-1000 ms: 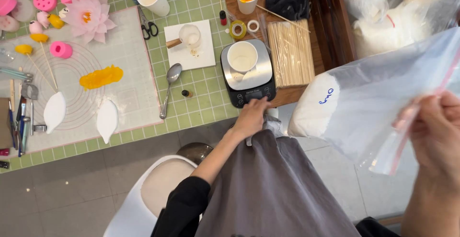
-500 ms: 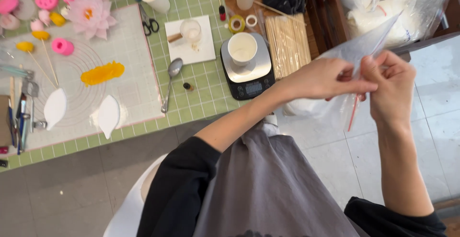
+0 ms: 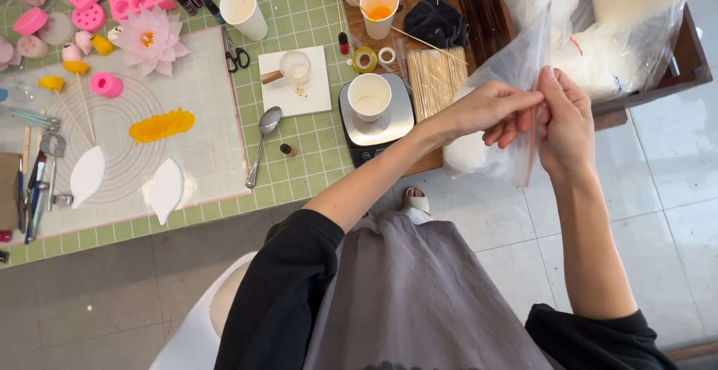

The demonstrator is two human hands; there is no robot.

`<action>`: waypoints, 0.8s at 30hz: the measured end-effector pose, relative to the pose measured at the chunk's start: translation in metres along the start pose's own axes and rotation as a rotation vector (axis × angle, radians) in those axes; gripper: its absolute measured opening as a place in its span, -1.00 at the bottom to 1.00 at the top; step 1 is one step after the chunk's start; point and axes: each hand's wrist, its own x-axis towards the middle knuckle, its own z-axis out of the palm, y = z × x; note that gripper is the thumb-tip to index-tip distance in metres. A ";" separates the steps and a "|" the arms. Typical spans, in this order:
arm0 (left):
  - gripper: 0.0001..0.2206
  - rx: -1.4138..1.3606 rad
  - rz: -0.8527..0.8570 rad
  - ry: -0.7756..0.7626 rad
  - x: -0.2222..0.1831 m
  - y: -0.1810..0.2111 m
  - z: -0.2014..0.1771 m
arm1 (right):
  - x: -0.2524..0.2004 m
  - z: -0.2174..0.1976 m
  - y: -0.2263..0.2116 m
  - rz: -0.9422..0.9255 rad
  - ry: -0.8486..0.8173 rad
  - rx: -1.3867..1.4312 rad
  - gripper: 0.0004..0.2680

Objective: Measuring wax flakes from a plastic bag into a paper cup using a digital scale.

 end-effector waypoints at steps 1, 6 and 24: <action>-0.55 -0.001 0.002 0.007 -0.001 0.007 0.000 | 0.003 -0.002 -0.001 0.003 -0.007 -0.001 -0.82; -0.63 0.079 0.206 0.053 0.015 0.009 0.005 | 0.006 0.017 -0.038 -0.048 -0.131 -0.016 -0.79; -0.65 0.823 0.211 0.627 -0.023 0.040 -0.057 | 0.045 -0.104 -0.027 -0.247 0.148 -0.157 -0.69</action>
